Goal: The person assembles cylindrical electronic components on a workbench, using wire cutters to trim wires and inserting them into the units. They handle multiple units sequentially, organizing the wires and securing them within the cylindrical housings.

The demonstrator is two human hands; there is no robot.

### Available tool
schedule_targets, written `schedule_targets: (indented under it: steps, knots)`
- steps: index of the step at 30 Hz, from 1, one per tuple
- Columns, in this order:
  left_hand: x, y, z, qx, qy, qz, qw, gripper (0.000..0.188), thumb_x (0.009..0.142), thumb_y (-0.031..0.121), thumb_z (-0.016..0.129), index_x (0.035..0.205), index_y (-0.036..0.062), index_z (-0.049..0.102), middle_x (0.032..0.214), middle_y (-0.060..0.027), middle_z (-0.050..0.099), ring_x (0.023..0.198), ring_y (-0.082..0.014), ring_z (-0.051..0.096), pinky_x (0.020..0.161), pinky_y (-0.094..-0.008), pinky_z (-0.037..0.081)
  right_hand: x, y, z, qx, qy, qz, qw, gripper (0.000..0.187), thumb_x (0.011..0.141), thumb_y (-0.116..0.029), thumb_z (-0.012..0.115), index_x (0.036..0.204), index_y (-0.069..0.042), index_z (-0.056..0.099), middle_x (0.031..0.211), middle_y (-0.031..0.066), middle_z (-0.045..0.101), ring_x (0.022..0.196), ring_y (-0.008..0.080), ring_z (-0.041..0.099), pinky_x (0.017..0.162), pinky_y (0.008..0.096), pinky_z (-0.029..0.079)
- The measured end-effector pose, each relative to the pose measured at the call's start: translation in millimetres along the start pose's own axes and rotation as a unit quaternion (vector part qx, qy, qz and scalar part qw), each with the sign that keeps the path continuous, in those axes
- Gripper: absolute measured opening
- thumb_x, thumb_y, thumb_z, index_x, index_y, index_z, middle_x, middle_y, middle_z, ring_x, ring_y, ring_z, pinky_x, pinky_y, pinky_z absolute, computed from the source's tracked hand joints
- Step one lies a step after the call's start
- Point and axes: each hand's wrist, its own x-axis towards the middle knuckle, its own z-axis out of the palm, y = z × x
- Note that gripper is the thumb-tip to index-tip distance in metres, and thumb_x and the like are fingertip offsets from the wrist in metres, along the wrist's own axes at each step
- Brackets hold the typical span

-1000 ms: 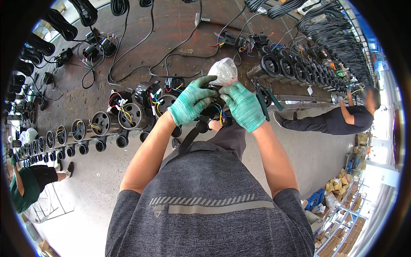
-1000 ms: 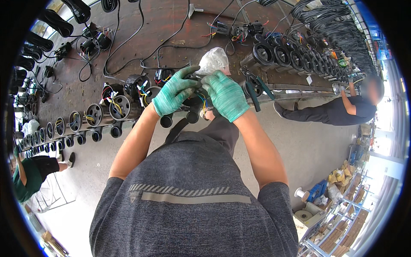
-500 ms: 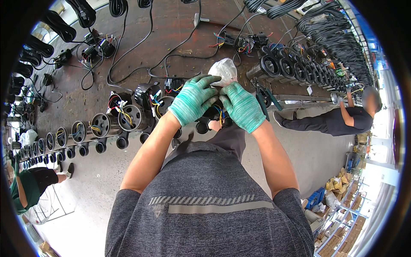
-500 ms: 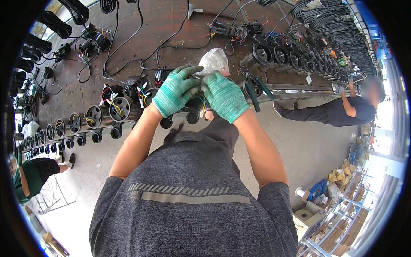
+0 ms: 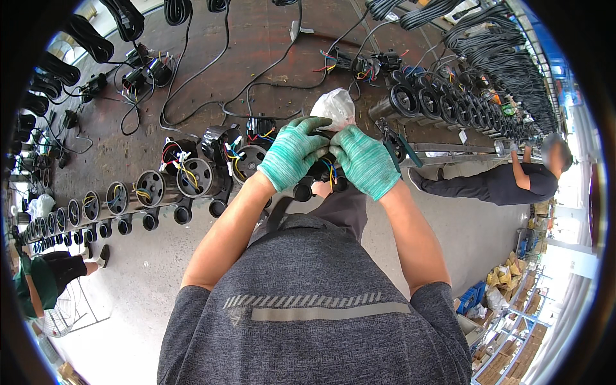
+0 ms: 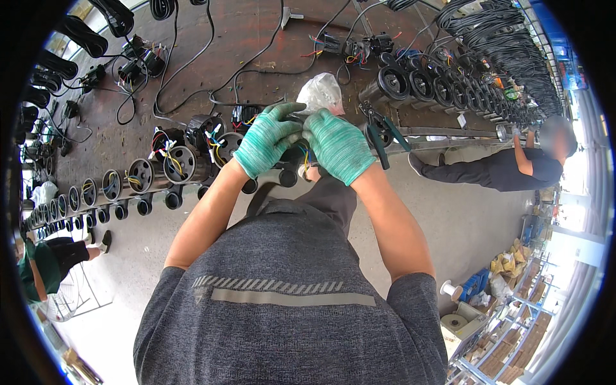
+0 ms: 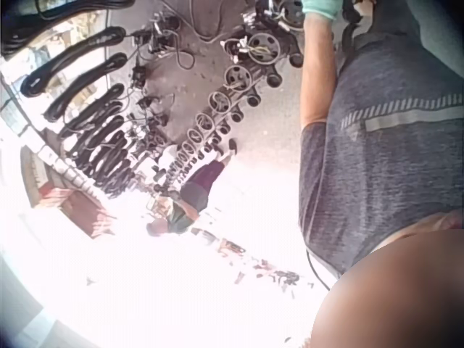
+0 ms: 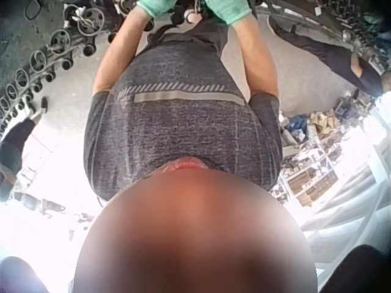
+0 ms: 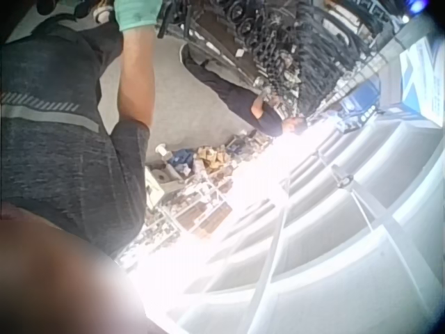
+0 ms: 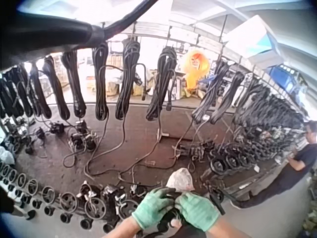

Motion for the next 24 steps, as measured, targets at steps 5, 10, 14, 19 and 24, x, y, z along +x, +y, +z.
schedule_targets:
  steps: [5,10,14,19,24]
  knots:
    - [0.0,2.2,2.1,0.046,0.037,0.045,0.997,0.023,0.084,0.018,0.081,0.104,0.0062,0.080,0.133,-0.0159,0.071,0.121,-0.0430,0.065,0.107,-0.0531,0.050,-0.8,-2.2,3.3,0.080,-0.004,0.075,0.994,0.015,0.100,-0.019,0.069,0.103,-0.004,0.069,0.096,0.0187,0.072,0.090,0.0410,0.071,0.079,0.0488,0.057]
    - [1.9,8.5,-0.6,0.064,0.036,0.070,0.995,0.021,0.083,0.014,0.080,0.102,0.0058,0.079,0.134,-0.0152,0.070,0.121,-0.0423,0.065,0.108,-0.0532,0.049,-3.4,3.7,14.4,0.224,-0.046,0.186,0.955,0.020,0.102,-0.019,0.069,0.108,0.000,0.071,0.084,0.0148,0.072,0.072,0.0295,0.070,0.066,0.0404,0.056]
    - [-1.9,4.7,0.6,0.029,0.032,0.050,0.998,0.019,0.084,0.010,0.078,0.102,0.0042,0.078,0.135,-0.0164,0.070,0.119,-0.0422,0.065,0.106,-0.0524,0.049,4.9,-14.5,-10.8,0.471,-0.121,0.431,0.760,0.018,0.098,-0.013,0.068,0.106,0.003,0.071,0.074,0.0176,0.069,0.070,0.0318,0.069,0.069,0.0414,0.056]
    - [-1.5,0.8,4.3,-0.045,0.043,0.029,0.998,0.020,0.085,0.012,0.079,0.103,0.0037,0.080,0.132,-0.0166,0.071,0.115,-0.0391,0.068,0.100,-0.0495,0.052,-14.6,11.1,-0.3,0.030,0.066,-0.063,0.995,0.048,0.084,-0.014,0.077,0.130,-0.006,0.069,0.112,0.0168,0.071,0.100,0.0327,0.072,0.089,0.0405,0.061]
    - [-2.2,3.1,4.1,-0.065,0.046,0.012,0.997,0.020,0.084,0.010,0.079,0.103,0.0024,0.079,0.132,-0.0181,0.071,0.112,-0.0400,0.068,0.098,-0.0494,0.054,-10.6,1.9,-4.2,-0.099,0.069,-0.118,0.986,0.029,0.089,-0.017,0.078,0.118,-0.011,0.074,0.111,0.0077,0.072,0.090,0.0262,0.075,0.073,0.0369,0.061]
